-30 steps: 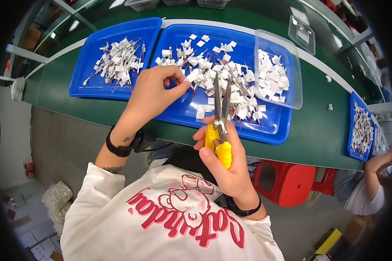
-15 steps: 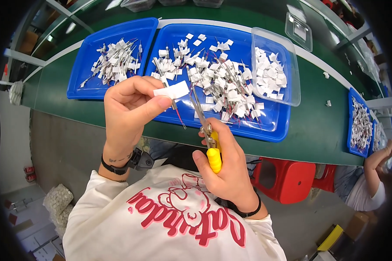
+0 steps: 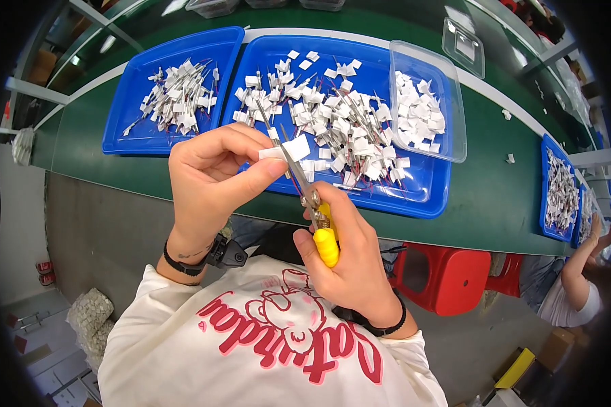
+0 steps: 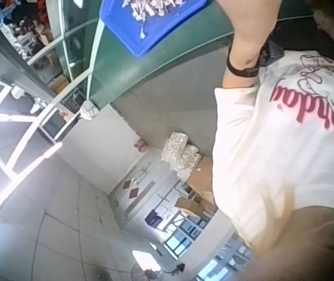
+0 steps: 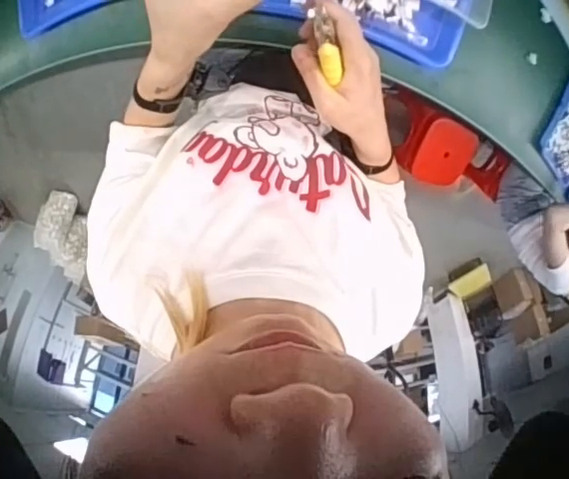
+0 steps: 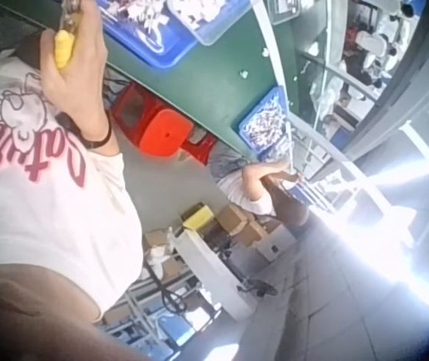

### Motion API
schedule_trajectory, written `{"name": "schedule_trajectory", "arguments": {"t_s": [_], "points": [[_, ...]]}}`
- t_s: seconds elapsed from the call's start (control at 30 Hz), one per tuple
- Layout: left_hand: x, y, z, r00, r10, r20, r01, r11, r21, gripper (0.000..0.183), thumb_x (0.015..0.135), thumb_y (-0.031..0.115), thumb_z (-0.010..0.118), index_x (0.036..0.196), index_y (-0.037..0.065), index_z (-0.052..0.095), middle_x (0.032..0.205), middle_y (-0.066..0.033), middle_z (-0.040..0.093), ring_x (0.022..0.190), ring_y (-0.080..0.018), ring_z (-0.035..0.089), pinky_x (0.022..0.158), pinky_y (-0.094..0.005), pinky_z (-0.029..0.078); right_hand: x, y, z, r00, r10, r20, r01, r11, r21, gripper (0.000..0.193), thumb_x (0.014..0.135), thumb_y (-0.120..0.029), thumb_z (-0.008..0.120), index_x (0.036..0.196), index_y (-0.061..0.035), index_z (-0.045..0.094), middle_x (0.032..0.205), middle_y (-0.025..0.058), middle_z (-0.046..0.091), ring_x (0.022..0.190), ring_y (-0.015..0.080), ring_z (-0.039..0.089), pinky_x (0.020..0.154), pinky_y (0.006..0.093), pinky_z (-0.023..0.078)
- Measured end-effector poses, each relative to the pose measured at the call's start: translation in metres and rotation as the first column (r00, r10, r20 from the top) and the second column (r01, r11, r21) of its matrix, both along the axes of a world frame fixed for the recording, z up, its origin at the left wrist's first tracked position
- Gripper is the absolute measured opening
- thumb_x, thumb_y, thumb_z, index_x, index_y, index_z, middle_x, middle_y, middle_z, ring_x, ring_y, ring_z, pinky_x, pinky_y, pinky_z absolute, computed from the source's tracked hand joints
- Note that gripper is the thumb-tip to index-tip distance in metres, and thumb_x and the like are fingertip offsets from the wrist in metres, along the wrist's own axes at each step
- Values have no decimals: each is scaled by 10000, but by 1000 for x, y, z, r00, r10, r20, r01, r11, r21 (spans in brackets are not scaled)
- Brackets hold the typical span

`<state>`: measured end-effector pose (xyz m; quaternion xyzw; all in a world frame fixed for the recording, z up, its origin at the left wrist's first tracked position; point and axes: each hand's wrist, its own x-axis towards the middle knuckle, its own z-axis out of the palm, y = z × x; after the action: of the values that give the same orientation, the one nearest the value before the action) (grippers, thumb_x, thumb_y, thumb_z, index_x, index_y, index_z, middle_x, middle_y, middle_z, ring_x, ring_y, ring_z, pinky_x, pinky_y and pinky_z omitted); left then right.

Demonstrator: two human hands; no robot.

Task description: Use scissors to trim or cut small white rectangular components with wires.

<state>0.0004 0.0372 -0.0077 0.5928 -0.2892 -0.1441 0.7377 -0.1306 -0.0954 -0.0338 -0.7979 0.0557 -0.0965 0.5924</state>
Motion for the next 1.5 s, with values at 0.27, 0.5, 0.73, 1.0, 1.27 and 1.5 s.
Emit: {"name": "schedule_trajectory", "arguments": {"t_s": [0.27,0.5,0.73,1.0,1.27,1.5], "points": [[0,-2,-3,998,15,67,-18,998,54,88,761,-98,684,828,-55,647,862,-135,666,761,-121,614,668,-214,489,0,0,0,1000,0,-9,0,1000,0,450,797,-20,631,1211,-12,458,862,143,576,722,245,578,681,326,470],[-2,-5,-3,1000,2,-1,-2,1000,19,89,760,-97,685,823,-56,637,864,-133,667,746,-107,605,647,-203,475,1,0,0,1000,4,-4,-4,999,53,416,811,-37,624,1195,-18,463,811,116,567,685,218,559,654,316,459],[-2,-6,-5,999,21,33,-22,999,23,94,751,-101,685,812,-56,629,846,-124,658,735,-100,593,641,-200,468,1,1,-2,1000,-5,14,5,998,55,407,813,-40,620,1189,-19,465,807,113,563,682,208,554,651,311,457],[-3,-5,-4,998,36,51,-38,998,42,99,741,-102,687,802,-55,625,842,-117,655,727,-95,583,630,-200,458,0,2,0,999,-32,-24,34,997,63,402,804,-28,624,1176,-23,470,799,113,569,670,212,559,634,312,456],[-1,-4,-7,991,30,133,-38,997,63,102,740,-102,686,808,-51,628,848,-121,656,723,-99,583,632,-200,455,1,2,-3,997,-80,-7,79,996,-38,367,811,-15,623,1148,-22,476,792,140,562,645,266,557,621,330,452],[-5,-10,-9,998,60,-28,-61,997,-45,78,770,-20,714,821,-37,656,836,-80,668,734,-88,608,636,-208,478,2,3,-2,995,-94,-44,92,995,-45,357,812,-10,620,1139,-23,478,829,164,577,662,314,570,632,350,459]]}}
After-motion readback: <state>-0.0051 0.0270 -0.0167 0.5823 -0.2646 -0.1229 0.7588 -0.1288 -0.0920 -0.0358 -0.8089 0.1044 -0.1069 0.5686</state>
